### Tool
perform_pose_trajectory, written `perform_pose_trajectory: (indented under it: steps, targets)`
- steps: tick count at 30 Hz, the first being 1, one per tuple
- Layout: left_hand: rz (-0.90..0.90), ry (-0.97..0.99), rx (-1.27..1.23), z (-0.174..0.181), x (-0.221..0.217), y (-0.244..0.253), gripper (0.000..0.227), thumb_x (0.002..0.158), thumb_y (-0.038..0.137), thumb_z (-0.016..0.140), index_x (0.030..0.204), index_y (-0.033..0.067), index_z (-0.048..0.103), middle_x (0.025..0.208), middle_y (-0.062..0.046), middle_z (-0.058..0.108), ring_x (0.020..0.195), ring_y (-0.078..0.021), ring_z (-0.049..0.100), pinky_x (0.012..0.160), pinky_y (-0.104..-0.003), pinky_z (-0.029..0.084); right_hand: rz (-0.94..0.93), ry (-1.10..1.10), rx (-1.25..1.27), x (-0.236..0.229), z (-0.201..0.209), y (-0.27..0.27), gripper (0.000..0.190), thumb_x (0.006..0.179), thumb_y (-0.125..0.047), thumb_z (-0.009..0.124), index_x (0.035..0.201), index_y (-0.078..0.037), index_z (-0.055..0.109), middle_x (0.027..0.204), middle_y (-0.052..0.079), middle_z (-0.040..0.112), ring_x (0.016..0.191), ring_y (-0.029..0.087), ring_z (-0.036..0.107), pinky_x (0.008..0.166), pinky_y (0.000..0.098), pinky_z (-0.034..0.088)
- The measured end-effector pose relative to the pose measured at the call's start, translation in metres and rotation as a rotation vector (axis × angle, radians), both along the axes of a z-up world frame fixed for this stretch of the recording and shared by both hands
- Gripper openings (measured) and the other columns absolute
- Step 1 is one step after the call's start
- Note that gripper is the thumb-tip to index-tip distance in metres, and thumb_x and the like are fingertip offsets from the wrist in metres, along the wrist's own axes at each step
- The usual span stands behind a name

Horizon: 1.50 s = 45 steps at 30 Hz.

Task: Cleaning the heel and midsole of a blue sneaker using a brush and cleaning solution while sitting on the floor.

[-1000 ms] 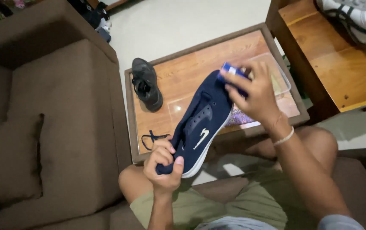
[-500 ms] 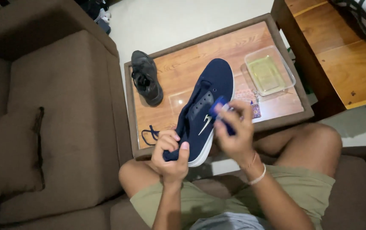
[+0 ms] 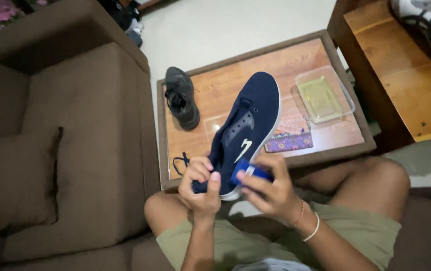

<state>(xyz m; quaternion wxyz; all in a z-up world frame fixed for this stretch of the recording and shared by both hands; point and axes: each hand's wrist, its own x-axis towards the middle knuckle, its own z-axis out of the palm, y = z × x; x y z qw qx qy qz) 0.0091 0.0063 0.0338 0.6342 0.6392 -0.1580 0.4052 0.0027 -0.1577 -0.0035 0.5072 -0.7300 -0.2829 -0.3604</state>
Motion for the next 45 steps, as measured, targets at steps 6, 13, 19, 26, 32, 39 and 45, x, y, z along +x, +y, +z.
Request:
perform_pose_trajectory:
  steps: [6, 13, 19, 26, 32, 39, 45]
  targets:
    - [-0.091, 0.022, -0.155, -0.011, -0.005, 0.004, 0.044, 0.091, 0.01, 0.071, 0.068, 0.0142, 0.033, 0.062, -0.002, 0.043, 0.07, -0.0216, 0.051, 0.078, -0.037, 0.049, -0.207, -0.101, 0.008, 0.063, 0.003, -0.039, 0.038, 0.087, -0.006, 0.078, 0.124, -0.011, 0.076, 0.12, 0.022, 0.056, 0.097, 0.037, 0.056, 0.088, 0.0471, 0.049]
    - [-0.114, 0.025, -0.253, -0.018, -0.001, 0.014, 0.043, 0.089, 0.008, 0.069, 0.07, 0.0158, 0.031, 0.063, 0.0, 0.038, 0.071, -0.0202, 0.047, 0.076, -0.033, 0.044, -0.135, -0.044, 0.13, 0.077, 0.0, -0.044, 0.032, 0.096, -0.01, 0.071, 0.127, -0.006, 0.072, 0.122, 0.022, 0.055, 0.11, 0.038, 0.058, 0.095, 0.0447, 0.049]
    - [-0.194, 0.062, -0.327, -0.02, -0.007, 0.023, 0.042, 0.087, 0.005, 0.066, 0.07, 0.0162, 0.029, 0.062, -0.001, 0.034, 0.069, -0.0205, 0.043, 0.073, -0.033, 0.041, -0.113, -0.101, 0.014, 0.066, -0.012, -0.046, 0.035, 0.08, -0.017, 0.082, 0.114, -0.018, 0.08, 0.121, 0.021, 0.06, 0.102, 0.037, 0.059, 0.089, 0.0438, 0.051]
    - [-0.373, 0.22, -0.409, -0.011, -0.019, 0.031, 0.022, 0.083, 0.003, 0.055, 0.078, 0.0168, 0.038, 0.07, 0.001, 0.041, 0.084, -0.018, 0.044, 0.091, -0.033, 0.038, -0.082, 0.104, 0.023, 0.1, 0.054, -0.065, 0.032, 0.094, -0.005, 0.066, 0.126, -0.003, 0.066, 0.126, 0.017, 0.052, 0.11, 0.029, 0.051, 0.098, 0.0391, 0.046]
    - [-0.348, 0.219, -0.375, -0.017, -0.015, 0.036, 0.022, 0.082, 0.003, 0.054, 0.077, 0.0171, 0.037, 0.071, 0.001, 0.041, 0.085, -0.0177, 0.044, 0.089, -0.031, 0.038, -0.024, 0.104, -0.075, 0.071, 0.031, -0.058, 0.039, 0.086, -0.01, 0.072, 0.125, -0.018, 0.069, 0.127, 0.012, 0.054, 0.111, 0.026, 0.052, 0.101, 0.039, 0.049]
    - [-0.417, 0.216, -0.36, -0.011, -0.019, 0.041, 0.021, 0.083, 0.006, 0.056, 0.077, 0.017, 0.039, 0.069, 0.001, 0.041, 0.085, -0.0179, 0.043, 0.089, -0.031, 0.037, -0.081, 0.152, -0.029, 0.112, 0.06, -0.07, 0.035, 0.092, 0.0, 0.066, 0.128, 0.0, 0.069, 0.127, 0.019, 0.057, 0.11, 0.029, 0.053, 0.094, 0.0375, 0.047]
    - [-0.459, 0.206, -0.42, -0.012, -0.017, 0.046, 0.022, 0.083, 0.004, 0.056, 0.077, 0.0174, 0.038, 0.069, 0.001, 0.041, 0.085, -0.0175, 0.043, 0.09, -0.033, 0.037, 0.165, 0.303, 0.115, 0.121, 0.059, -0.076, 0.035, 0.103, -0.01, 0.053, 0.136, 0.001, 0.06, 0.132, 0.016, 0.055, 0.116, 0.025, 0.057, 0.101, 0.0346, 0.05]
